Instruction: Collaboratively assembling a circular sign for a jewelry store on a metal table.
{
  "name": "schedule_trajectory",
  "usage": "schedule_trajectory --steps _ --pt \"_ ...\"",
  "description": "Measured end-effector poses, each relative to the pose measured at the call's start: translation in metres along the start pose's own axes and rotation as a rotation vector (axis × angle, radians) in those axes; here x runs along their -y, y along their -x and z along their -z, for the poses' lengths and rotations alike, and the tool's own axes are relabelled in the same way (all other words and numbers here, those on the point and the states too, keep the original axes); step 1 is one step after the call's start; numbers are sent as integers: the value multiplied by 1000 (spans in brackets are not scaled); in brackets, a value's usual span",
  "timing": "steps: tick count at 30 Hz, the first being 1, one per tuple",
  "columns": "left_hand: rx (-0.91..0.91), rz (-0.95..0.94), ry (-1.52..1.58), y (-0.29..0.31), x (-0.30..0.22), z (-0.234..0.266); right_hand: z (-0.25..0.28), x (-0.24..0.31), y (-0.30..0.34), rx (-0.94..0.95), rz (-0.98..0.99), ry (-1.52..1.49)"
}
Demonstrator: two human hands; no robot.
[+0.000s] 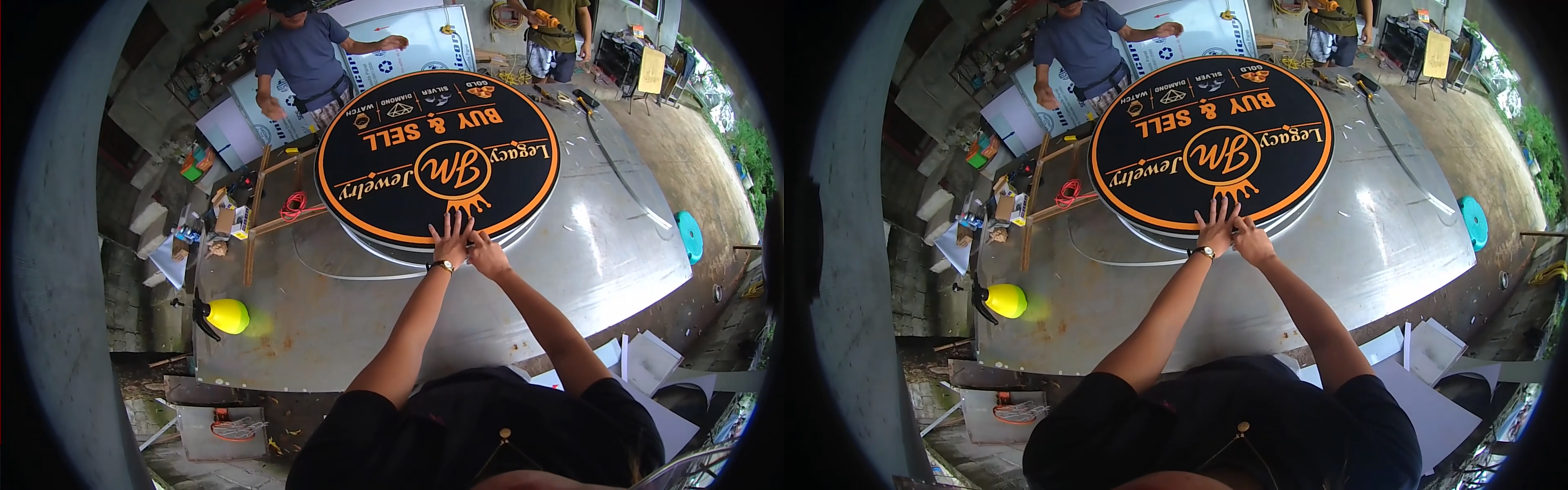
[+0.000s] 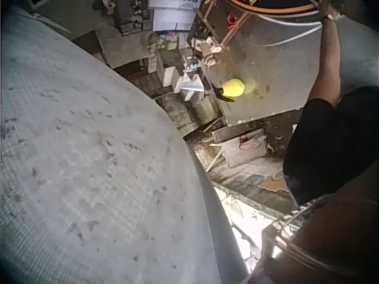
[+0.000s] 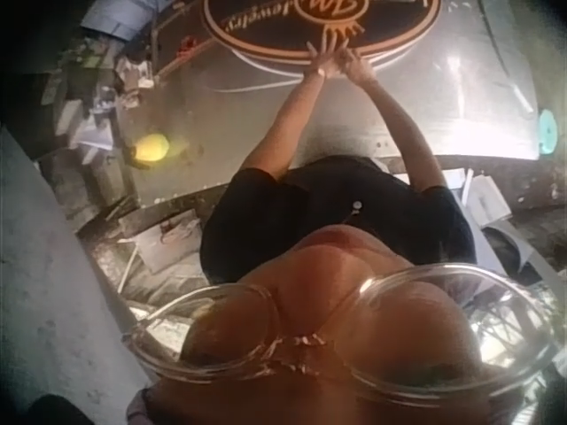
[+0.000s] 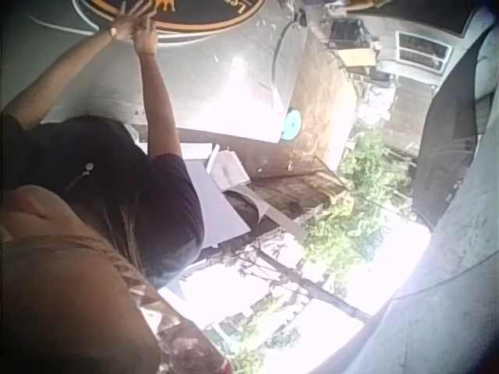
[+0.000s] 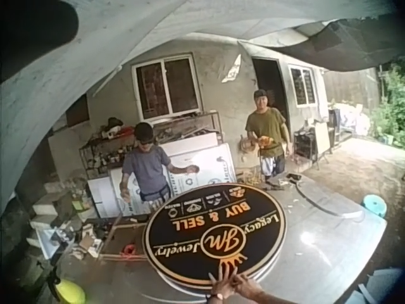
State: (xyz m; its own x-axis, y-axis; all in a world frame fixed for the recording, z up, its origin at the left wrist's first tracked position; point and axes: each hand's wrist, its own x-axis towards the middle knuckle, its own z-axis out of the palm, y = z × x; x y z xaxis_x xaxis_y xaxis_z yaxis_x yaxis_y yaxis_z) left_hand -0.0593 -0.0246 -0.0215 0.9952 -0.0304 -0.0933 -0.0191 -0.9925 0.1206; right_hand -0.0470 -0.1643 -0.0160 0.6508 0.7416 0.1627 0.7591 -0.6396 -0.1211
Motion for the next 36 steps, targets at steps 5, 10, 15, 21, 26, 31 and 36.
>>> schedule_trajectory --steps 5,10,15,21,26,31,36 --pt "-69 12 -47 0 4 -7 4 5 -2 -11 7 1" --pt "-43 -6 -5 2 -2 -1 1 3 0 -1 -22 5" --pt "-29 2 6 3 -1 1 0 4 0 -13 -20 8" --pt "-47 9 5 -1 2 -2 5 5 -1 3 -12 2" --pt "-63 -4 20 0 1 -3 6 4 2 -26 -4 -19" --pt "-41 -1 5 2 2 -1 9 7 1 6 -14 1" --pt "-43 -2 8 1 1 -2 6 5 2 -11 -16 -8"
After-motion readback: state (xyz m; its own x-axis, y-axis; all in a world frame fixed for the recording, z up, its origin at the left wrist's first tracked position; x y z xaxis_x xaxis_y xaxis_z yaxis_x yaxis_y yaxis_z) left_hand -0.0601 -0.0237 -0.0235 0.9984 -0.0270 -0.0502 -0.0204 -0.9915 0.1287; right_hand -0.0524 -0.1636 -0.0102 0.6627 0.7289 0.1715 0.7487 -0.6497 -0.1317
